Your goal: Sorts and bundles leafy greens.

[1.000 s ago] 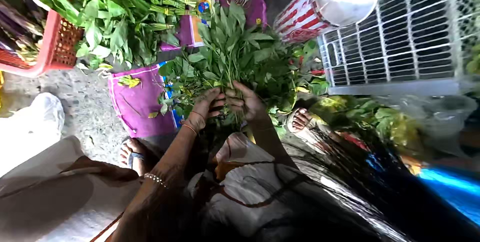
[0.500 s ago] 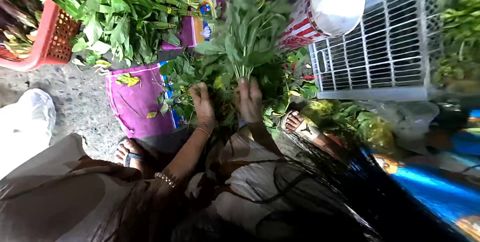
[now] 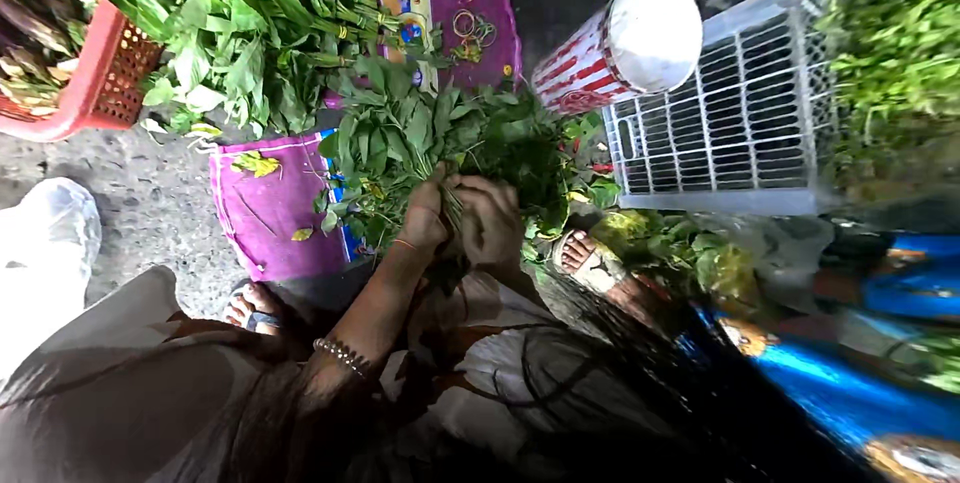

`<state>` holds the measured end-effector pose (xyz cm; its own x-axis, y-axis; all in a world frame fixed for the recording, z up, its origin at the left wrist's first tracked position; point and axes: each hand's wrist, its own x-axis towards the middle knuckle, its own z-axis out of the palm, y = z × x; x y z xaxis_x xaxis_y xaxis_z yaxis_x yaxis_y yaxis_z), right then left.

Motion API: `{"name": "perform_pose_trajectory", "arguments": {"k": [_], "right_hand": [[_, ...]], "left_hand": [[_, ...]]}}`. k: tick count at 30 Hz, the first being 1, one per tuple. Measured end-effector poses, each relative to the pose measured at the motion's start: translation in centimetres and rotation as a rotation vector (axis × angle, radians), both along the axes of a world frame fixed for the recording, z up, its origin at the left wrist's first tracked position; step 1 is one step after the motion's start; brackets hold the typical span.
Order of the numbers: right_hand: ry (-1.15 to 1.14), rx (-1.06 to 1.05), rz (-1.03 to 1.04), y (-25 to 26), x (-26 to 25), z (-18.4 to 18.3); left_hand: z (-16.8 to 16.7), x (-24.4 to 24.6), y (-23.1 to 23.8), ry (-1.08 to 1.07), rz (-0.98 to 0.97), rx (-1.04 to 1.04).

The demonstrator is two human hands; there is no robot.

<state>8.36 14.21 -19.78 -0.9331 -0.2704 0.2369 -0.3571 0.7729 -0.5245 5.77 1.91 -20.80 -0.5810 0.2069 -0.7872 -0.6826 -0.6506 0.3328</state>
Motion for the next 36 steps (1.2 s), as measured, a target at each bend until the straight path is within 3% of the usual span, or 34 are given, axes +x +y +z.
{"name": "perform_pose_trajectory", "arguments": {"k": [4, 8, 10, 13, 16, 19, 22, 25, 29, 33, 36], "right_hand": [[-0.128, -0.636, -0.317, 1.1, 0.0, 1.5], [-0.322, -0.995, -0.474, -1.7, -1.4, 1.6], [-0.354, -1.047, -0.508, -2.6, -2.6, 1.7], [-0.343, -1.043, -0.404, -2.4, -2.7, 2.0], [-0.237, -0.897, -0.394, -3.2, -3.0, 2.1], [-0.279, -0.703, -0.322, -3.4, -2.7, 1.7], [-0.300, -0.577, -0.283, -2.5, -1.9, 0.1], [-0.317, -0.561, -0.321, -1.1, -1.8, -1.1], [-0.306, -0.503, -0.237, -1.1, -2.6, 1.3], [-0.279, -0.508, -0.079, -3.0, -4.4, 3.0], [-0.420, -0.503, -0.152, -3.9, -4.7, 3.1]], "left_hand": [[2.3, 0.2, 0.2, 0.140, 0.215, 0.085], [5.0, 1.1, 2.2, 0.250, 0.227, 0.057], [6.2, 1.1, 2.5, 0.262, 0.198, 0.067], [4.3, 0.0, 2.3, 0.310, 0.239, 0.180], [3.5, -0.2, 2.4, 0.247, 0.280, 0.267], [2.1, 0.0, 1.7, 0.255, 0.251, 0.312], [1.3, -0.7, 0.5, 0.312, 0.113, 0.083], [0.1, -0.7, -0.9, 0.325, -0.090, -0.382], [0.1, -0.2, -1.6, 0.345, -0.321, -0.917], [1.9, 0.2, -1.4, 0.397, -0.470, -1.132], [3.3, 0.0, -1.8, 0.380, -0.557, -1.127]]}}
